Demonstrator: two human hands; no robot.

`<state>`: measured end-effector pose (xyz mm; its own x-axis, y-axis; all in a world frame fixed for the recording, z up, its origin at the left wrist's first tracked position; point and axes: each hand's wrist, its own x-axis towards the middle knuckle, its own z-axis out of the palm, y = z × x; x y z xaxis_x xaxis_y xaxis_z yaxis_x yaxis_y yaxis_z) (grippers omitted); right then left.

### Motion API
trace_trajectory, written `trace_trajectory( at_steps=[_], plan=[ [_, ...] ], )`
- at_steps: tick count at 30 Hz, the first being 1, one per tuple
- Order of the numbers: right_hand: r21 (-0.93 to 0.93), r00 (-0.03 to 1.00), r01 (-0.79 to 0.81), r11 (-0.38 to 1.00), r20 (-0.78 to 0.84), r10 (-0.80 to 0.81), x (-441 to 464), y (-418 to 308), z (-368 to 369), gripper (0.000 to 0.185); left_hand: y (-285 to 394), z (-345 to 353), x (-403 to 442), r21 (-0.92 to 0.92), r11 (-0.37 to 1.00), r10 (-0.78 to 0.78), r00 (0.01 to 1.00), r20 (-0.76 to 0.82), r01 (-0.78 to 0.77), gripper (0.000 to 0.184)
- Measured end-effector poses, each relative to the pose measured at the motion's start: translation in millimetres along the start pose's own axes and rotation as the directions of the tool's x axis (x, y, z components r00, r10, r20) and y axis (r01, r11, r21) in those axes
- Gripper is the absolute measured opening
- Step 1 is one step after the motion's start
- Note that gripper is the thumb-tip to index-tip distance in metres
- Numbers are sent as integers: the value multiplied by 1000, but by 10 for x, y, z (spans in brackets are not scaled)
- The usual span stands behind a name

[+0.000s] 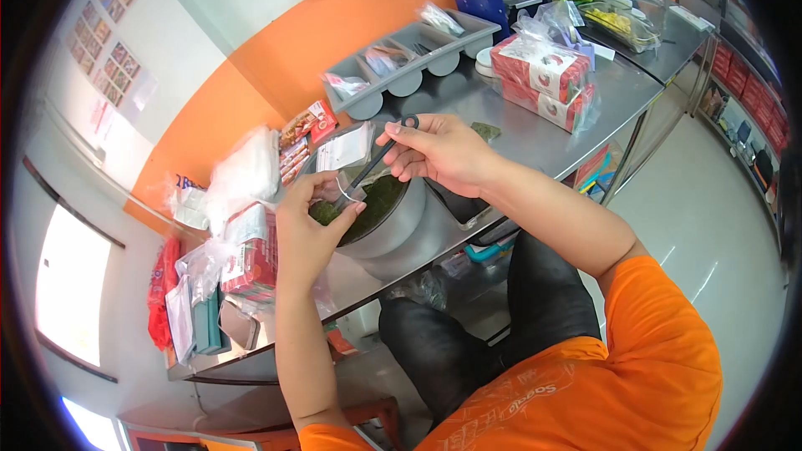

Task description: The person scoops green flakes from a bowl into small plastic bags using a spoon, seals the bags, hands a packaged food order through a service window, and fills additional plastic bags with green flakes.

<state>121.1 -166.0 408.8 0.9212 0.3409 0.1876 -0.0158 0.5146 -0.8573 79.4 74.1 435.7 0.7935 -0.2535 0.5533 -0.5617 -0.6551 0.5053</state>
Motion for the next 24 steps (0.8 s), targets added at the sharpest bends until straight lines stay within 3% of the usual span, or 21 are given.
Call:
trace_trajectory(
  at_steps=[4, 8, 11, 16, 19, 24],
  plan=[
    [-98, 998, 61, 993, 34, -58, -36, -59, 104, 30, 27, 49, 26, 33, 999, -31, 997, -73, 33, 46],
    [-301, 988, 147, 942, 80, -129, -78, -7, 116, 25, -1, 48, 37, 76, 997, -30, 999, -14, 31, 45],
    [-271, 969, 247, 931, 75, -235, -82, 80, 117, 24, -18, 41, 47, 39, 999, -26, 997, 67, 23, 43],
    [-260, 967, 253, 932, 91, -237, -144, 21, 150, 22, 19, 41, 64, 57, 997, -66, 986, 156, 58, 34],
    [-241, 965, 258, 936, 100, -240, -199, -34, 152, 22, -49, 83, 38, 15, 998, -67, 991, 117, 66, 30],
    [-217, 963, 270, 938, 75, -260, -259, -106, 156, 23, -13, 61, 24, 146, 986, -86, 995, 54, 77, 27]
  ],
)
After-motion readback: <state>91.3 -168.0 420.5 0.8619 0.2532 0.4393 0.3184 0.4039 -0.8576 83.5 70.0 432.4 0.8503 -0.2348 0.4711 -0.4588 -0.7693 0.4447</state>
